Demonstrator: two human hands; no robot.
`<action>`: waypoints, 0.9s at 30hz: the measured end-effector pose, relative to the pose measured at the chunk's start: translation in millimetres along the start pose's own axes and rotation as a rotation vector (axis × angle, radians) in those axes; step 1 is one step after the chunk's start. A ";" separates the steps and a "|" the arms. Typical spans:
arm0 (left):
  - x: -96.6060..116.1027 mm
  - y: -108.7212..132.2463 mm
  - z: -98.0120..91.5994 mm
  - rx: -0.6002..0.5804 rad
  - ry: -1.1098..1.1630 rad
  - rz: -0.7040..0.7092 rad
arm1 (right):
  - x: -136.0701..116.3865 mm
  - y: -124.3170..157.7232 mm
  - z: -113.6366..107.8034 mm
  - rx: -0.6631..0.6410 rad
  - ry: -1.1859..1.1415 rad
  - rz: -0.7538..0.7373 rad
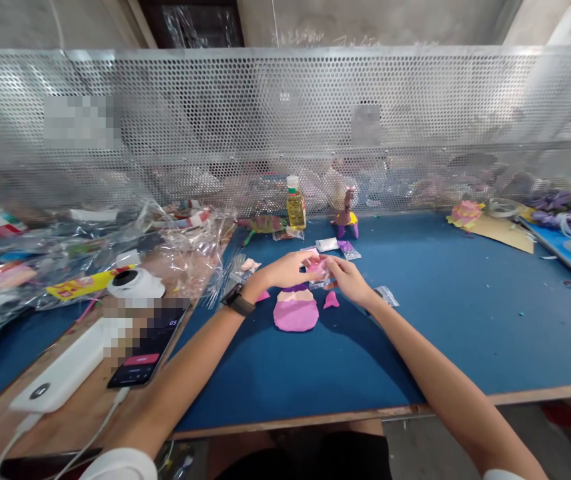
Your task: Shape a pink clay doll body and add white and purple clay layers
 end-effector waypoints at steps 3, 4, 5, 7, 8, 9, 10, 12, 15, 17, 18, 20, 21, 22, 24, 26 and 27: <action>-9.6 -1.6 -1.9 -0.081 0.077 0.007 | 0.0 1.5 1.9 -0.070 -0.060 0.014; -11.8 -2.4 -2.3 -0.094 0.093 0.008 | -0.1 1.7 1.4 -0.077 -0.064 0.012; -13.7 -3.3 -2.7 -0.093 0.101 0.011 | 0.1 1.7 0.5 -0.076 -0.062 0.014; -17.1 -5.3 -3.9 -0.056 0.096 0.011 | 1.2 1.5 -1.6 -0.064 -0.051 0.036; -18.8 -6.2 -4.5 -0.032 0.088 0.004 | 1.6 1.4 -2.4 -0.059 -0.040 0.049; -20.4 -6.9 -5.2 -0.007 0.078 -0.004 | 1.8 1.3 -2.9 -0.056 -0.024 0.059; -21.7 -7.4 -5.9 0.018 0.066 -0.012 | 1.6 1.4 -3.1 -0.054 -0.002 0.064; -22.6 -7.2 -7.3 0.062 0.032 -0.010 | 0.3 1.8 -2.9 -0.051 0.060 0.057; -19.9 -5.7 -9.6 0.141 -0.001 0.019 | -2.3 3.3 -3.4 -0.038 0.189 0.001; -16.8 -5.1 -12.0 0.217 0.006 0.023 | -3.5 4.3 -5.5 -0.009 0.280 -0.053; -15.1 -5.1 -12.8 0.243 0.018 0.018 | -4.2 4.7 -6.7 0.007 0.325 -0.082; -10.6 -5.6 -12.2 0.220 0.045 0.012 | -5.9 5.3 -8.4 0.030 0.409 -0.138; -7.8 -5.7 -11.2 0.182 0.057 0.014 | -7.1 5.5 -8.4 0.032 0.447 -0.162; -4.6 -5.2 -10.2 0.142 0.064 0.019 | -8.5 5.7 -7.9 0.031 0.481 -0.185; 2.1 -2.8 -9.6 0.091 0.061 0.033 | -11.5 6.2 -5.9 0.023 0.543 -0.224; 7.8 0.7 -10.7 0.088 0.041 0.034 | -13.7 6.8 -3.7 0.008 0.596 -0.263; 10.2 2.5 -11.1 0.085 0.032 0.036 | -14.1 7.0 -2.7 -0.004 0.617 -0.283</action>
Point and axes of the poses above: each hand's wrist, its own y-axis away from the middle knuckle, its own z-axis out of the palm, x = y × z, the point moved 4 cm from there along -y, towards the middle knuckle, and after that the axes turned 15 degrees about -z, right-handed, at the moved point
